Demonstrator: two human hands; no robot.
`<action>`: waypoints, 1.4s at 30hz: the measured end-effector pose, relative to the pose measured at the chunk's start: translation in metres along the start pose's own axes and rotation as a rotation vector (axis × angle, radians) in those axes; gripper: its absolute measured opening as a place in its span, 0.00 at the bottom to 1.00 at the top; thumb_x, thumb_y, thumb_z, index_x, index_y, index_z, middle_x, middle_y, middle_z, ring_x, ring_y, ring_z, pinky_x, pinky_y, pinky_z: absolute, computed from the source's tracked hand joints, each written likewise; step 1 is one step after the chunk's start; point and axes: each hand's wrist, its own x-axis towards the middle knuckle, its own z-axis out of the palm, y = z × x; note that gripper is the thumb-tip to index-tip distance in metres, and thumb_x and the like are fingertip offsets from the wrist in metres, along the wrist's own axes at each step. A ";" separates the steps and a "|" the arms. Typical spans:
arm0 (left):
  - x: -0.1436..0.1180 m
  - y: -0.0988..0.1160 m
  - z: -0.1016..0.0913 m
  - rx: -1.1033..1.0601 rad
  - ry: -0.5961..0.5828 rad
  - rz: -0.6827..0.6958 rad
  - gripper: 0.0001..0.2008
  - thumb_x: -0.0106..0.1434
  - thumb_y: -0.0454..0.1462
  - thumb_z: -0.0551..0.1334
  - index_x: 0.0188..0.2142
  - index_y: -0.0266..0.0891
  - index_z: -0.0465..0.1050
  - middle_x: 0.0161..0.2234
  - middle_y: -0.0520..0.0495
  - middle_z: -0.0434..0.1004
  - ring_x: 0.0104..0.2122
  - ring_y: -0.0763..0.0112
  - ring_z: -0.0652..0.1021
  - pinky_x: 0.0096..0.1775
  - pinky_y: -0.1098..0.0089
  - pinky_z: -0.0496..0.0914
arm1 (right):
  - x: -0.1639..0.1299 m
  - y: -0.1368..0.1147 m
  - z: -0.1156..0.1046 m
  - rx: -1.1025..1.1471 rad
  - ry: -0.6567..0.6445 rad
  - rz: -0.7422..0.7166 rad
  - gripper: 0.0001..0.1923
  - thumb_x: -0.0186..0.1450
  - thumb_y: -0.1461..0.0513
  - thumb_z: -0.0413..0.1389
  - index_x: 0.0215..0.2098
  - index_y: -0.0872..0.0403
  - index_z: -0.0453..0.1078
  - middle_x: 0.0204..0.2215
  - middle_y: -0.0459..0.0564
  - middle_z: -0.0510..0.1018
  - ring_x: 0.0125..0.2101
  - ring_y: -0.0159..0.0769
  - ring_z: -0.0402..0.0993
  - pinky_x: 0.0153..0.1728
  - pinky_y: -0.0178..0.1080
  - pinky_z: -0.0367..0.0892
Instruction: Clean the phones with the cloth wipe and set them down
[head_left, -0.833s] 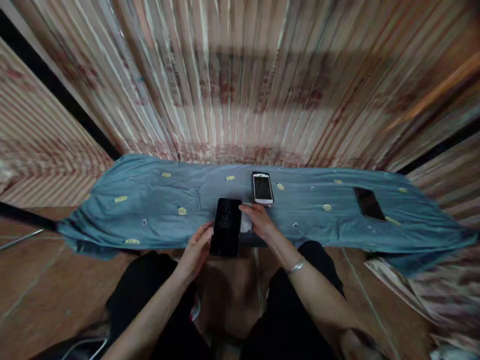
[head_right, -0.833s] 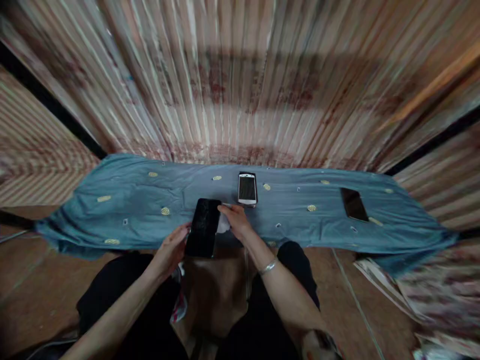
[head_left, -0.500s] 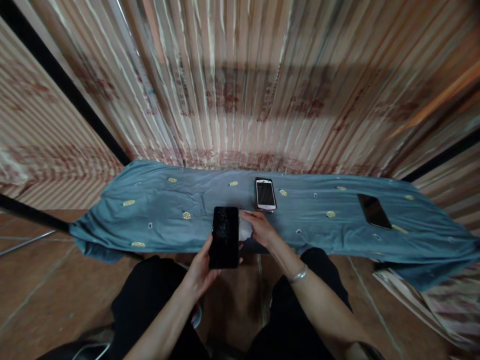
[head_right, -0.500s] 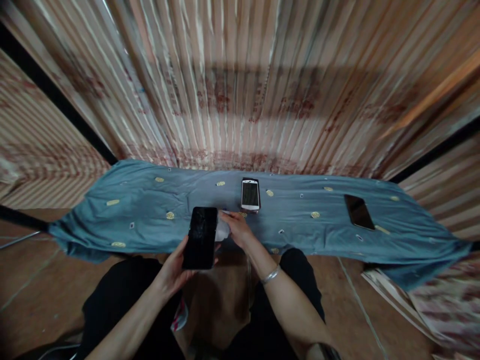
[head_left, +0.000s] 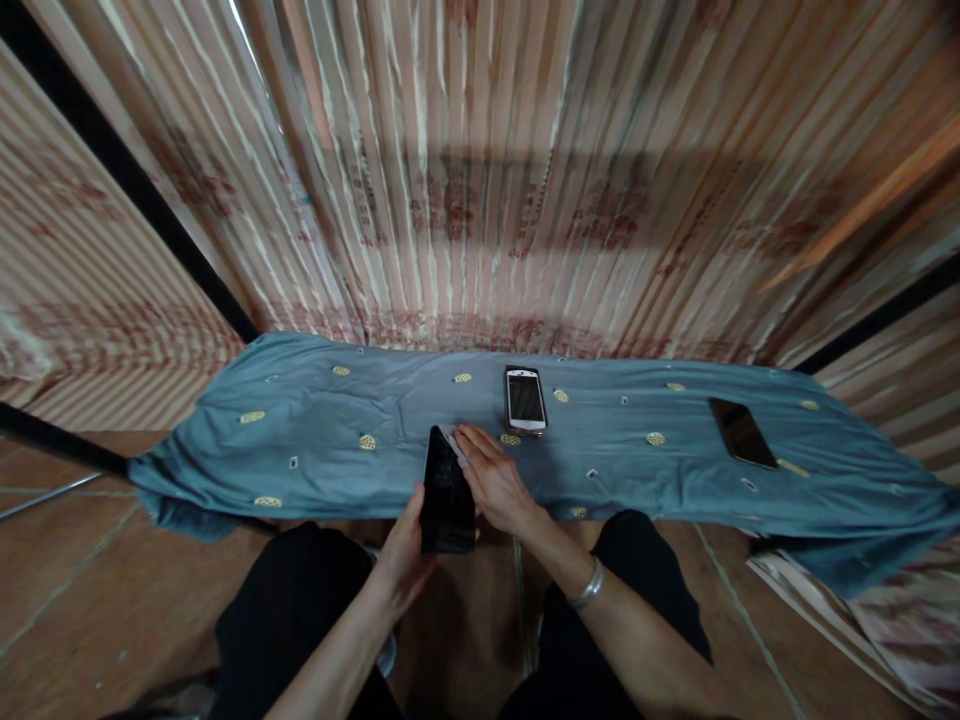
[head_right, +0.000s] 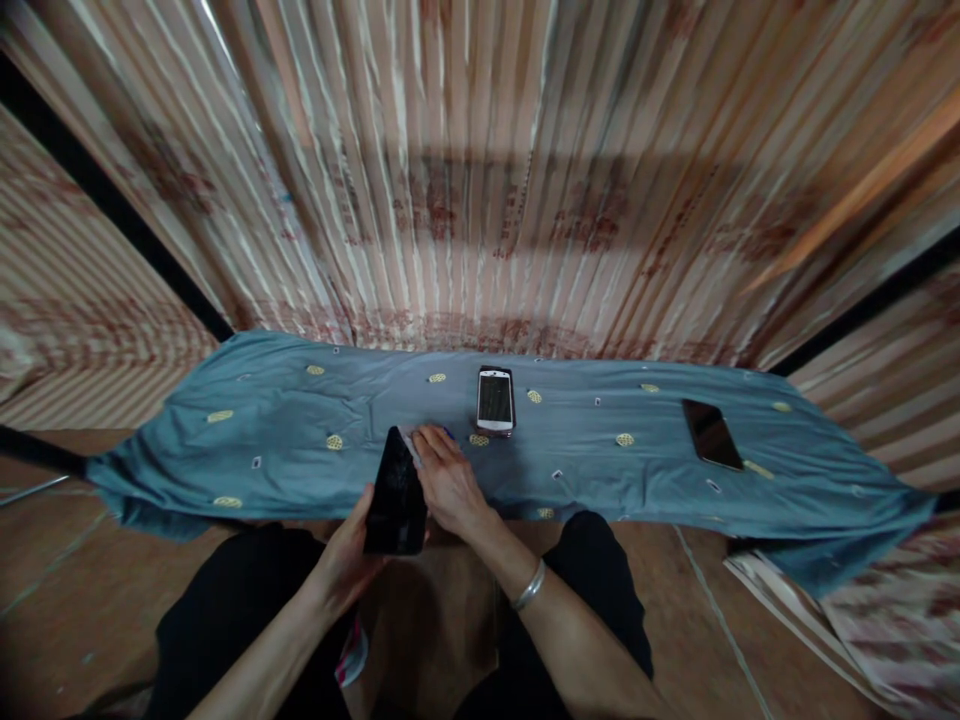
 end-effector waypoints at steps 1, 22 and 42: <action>0.001 0.000 -0.001 -0.005 0.009 0.007 0.24 0.75 0.42 0.48 0.62 0.30 0.67 0.43 0.37 0.85 0.42 0.58 0.84 0.49 0.57 0.77 | -0.002 -0.002 0.003 -0.024 -0.007 0.002 0.24 0.73 0.63 0.43 0.65 0.61 0.65 0.62 0.64 0.70 0.65 0.47 0.63 0.63 0.55 0.64; 0.026 -0.002 -0.004 -0.012 -0.108 0.065 0.26 0.72 0.46 0.53 0.63 0.35 0.68 0.52 0.37 0.81 0.54 0.55 0.79 0.56 0.57 0.72 | -0.016 -0.009 0.009 -0.038 -0.030 -0.005 0.27 0.74 0.64 0.42 0.69 0.63 0.56 0.67 0.65 0.62 0.69 0.45 0.54 0.66 0.53 0.59; 0.075 -0.014 -0.034 0.065 -0.011 0.321 0.16 0.69 0.42 0.59 0.47 0.34 0.78 0.57 0.41 0.77 0.68 0.62 0.61 0.67 0.65 0.54 | -0.010 -0.022 0.005 -0.109 -0.124 -0.188 0.25 0.71 0.71 0.41 0.64 0.63 0.64 0.63 0.63 0.68 0.69 0.46 0.54 0.66 0.53 0.62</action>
